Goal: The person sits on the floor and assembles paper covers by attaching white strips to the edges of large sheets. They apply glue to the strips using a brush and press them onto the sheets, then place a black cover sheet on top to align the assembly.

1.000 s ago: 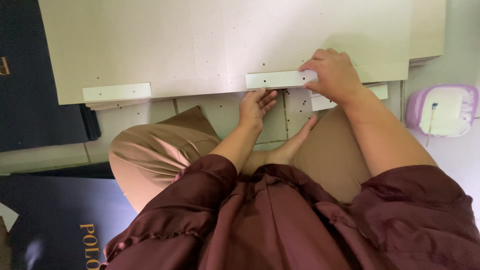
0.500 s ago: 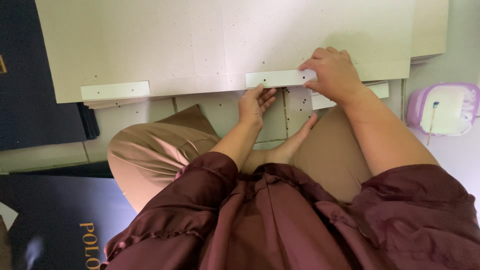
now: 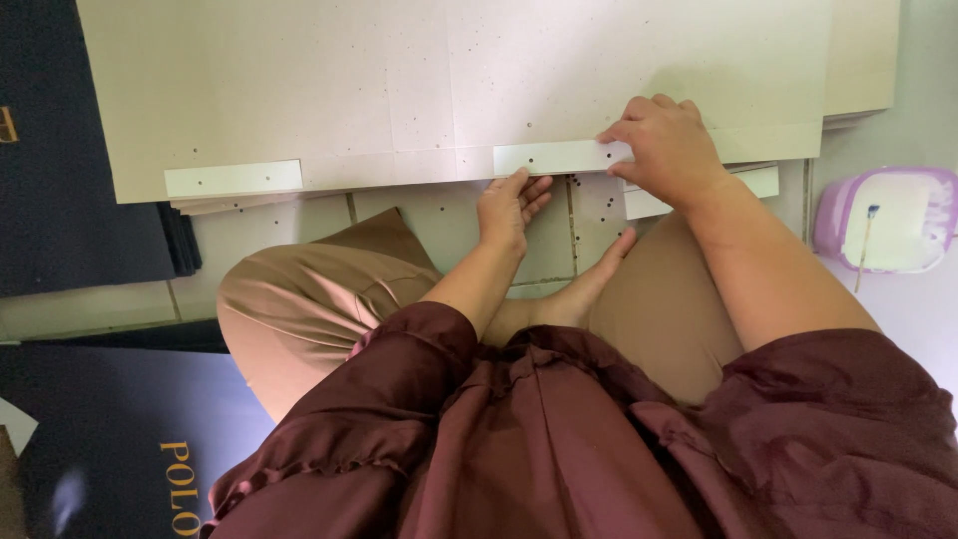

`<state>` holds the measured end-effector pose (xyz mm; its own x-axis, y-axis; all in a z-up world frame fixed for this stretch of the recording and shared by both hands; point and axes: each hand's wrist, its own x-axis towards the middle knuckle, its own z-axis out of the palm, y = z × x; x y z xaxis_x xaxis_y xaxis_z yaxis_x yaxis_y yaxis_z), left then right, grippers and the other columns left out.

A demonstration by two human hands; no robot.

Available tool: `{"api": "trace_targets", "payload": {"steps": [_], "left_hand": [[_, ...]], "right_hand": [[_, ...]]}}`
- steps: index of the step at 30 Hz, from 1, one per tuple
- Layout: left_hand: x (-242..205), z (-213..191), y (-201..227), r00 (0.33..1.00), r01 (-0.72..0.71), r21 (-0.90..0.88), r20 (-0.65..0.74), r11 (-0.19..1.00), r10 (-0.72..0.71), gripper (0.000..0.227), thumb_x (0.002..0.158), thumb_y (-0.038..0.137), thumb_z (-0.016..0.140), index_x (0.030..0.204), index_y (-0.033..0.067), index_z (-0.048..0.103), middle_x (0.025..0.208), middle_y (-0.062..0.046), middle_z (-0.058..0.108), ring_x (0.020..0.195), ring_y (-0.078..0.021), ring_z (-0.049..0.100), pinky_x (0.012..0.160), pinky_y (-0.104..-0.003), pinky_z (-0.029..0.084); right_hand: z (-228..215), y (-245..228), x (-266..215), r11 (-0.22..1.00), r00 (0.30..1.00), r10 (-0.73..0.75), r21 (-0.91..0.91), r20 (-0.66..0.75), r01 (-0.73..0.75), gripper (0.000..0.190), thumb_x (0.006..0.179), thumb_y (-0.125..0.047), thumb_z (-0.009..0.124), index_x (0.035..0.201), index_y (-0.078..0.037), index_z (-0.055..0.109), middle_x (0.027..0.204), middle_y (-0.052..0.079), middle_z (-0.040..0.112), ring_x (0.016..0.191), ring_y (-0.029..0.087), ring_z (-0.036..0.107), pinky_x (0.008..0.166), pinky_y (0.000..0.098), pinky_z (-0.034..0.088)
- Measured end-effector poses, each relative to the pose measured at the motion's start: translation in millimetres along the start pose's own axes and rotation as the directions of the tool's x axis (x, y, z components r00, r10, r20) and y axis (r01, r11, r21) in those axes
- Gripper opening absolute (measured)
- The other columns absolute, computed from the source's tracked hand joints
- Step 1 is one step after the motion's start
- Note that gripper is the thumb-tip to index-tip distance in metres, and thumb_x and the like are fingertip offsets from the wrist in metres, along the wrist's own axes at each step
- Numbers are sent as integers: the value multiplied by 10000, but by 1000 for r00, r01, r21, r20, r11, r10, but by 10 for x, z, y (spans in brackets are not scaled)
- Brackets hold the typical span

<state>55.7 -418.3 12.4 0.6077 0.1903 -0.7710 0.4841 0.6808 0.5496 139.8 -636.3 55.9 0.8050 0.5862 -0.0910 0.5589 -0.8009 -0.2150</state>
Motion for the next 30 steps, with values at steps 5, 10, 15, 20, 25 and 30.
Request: {"api": "trace_targets", "payload": {"steps": [5,10,15,20,25,30], "left_hand": [[29,-7,-28,1000,-3,1,-9,1000,3,188,990,126,620,1068,-45,611,935,-152,705,871,-205,721,770,-300,608],[3,74,6,999,-4,-19,-47,1000,3,188,964,116,629,1064,-42,611,941,-150,696,860,-209,713,775,-313,599],[166,167,-93,993,-19,33,-115,999,23,308,911,146,728,1054,-110,634,840,-146,692,711,-188,693,618,-279,597],[74,254,-13,985,-2,75,-174,997,15,291,937,132,708,1042,-120,605,837,-143,678,701,-174,677,609,-263,587],[63,217,-55,983,-3,100,-183,995,21,287,935,136,712,1027,-118,618,819,-142,684,689,-176,684,609,-261,586],[21,253,-18,986,-26,97,-164,995,42,285,937,137,712,1021,-116,612,820,-143,682,691,-175,685,609,-261,585]], "right_hand": [[38,8,-8,1000,1000,-6,-12,-20,6,414,724,-262,866,1131,-232,798,1075,1,647,1028,245,601,937,422,424],[54,3,7,999,1000,-1,-44,-14,1,406,728,-274,857,1128,-244,796,1071,-5,649,1024,240,601,925,411,433],[74,0,1,999,998,-19,-40,-64,16,395,717,-246,855,1108,-235,796,1057,-2,638,1023,243,596,927,424,429],[-134,17,0,959,997,81,271,15,-82,498,699,-176,881,1181,-152,759,1074,51,644,1023,248,619,911,412,462],[-150,167,-86,829,961,246,487,125,-276,399,792,-140,825,1178,-87,738,917,70,655,732,218,571,691,346,466],[-171,147,-24,839,963,254,474,93,-267,354,791,-134,812,1132,-84,733,899,68,653,721,222,571,681,349,465]]}}
